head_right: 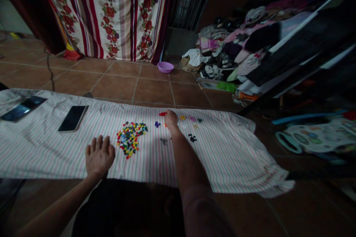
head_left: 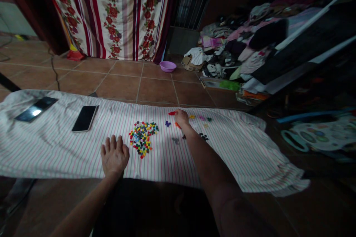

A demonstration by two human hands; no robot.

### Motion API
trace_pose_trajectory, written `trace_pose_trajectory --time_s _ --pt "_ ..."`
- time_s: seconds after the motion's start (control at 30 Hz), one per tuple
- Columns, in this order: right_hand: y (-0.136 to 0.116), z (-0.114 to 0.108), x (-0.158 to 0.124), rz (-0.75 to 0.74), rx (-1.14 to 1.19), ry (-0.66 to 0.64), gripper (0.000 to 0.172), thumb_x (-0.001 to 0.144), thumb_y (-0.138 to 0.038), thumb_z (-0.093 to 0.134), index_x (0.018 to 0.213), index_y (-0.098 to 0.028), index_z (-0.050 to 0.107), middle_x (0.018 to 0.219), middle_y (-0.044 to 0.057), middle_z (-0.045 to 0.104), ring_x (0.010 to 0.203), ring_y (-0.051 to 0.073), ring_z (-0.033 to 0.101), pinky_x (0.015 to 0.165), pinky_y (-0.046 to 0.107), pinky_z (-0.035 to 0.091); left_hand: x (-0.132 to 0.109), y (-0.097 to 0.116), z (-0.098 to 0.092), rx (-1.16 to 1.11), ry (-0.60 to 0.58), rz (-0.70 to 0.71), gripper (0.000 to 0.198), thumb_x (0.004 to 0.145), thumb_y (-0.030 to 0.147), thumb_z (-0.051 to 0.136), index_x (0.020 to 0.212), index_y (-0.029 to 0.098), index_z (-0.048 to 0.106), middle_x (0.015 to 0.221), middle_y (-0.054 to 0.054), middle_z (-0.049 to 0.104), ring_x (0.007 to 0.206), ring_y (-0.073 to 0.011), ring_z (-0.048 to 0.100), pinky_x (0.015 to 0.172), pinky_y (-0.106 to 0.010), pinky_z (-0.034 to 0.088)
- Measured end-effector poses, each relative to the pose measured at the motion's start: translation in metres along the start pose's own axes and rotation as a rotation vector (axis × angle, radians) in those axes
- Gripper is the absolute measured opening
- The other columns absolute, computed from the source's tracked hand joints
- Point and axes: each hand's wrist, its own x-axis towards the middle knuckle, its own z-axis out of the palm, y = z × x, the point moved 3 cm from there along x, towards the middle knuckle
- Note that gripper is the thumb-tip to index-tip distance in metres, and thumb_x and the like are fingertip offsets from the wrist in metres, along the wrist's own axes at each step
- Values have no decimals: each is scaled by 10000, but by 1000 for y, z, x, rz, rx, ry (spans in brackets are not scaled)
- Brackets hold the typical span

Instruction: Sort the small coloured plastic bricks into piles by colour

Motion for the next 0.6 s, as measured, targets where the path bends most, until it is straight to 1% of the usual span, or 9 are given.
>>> trace_pose_trajectory --time_s 0.13,0.27,0.33,0.43,0.6 --pt "0 -2 -1 14 -3 0 298 848 -114 487 990 -188 739 986 103 751 906 221 681 815 309 479 0 1 -2 -7 -20 2 520 912 320 356 1361 135 541 1461 -163 472 1423 -335 304 1153 -528 227" --pt "-6 -8 -5 -26 14 59 284 874 -127 471 983 -191 725 990 114 743 909 218 667 812 312 476 1 0 -3 8 -20 9 524 915 328 344 1361 135 541 1452 -164 482 1414 -338 319 1145 -530 239" --pt "-10 -12 -8 -43 4 64 271 887 -142 473 988 -191 720 990 114 738 907 213 662 809 305 471 1 0 -3 16 -15 17 524 916 331 342 1357 133 542 1450 -166 482 1412 -340 321 1144 -530 240" --pt "-20 -16 -16 -60 -32 33 264 898 -156 476 989 -194 720 988 102 732 903 209 658 796 292 460 1 0 -2 27 -9 28 522 917 329 338 1360 135 536 1456 -166 474 1408 -341 322 1141 -530 241" --pt "-39 -15 -36 -132 -11 17 286 897 -142 468 984 -200 734 989 87 729 903 203 651 809 283 446 0 0 -3 24 5 20 512 921 329 336 1351 142 544 1447 -162 484 1402 -348 331 1133 -532 250"
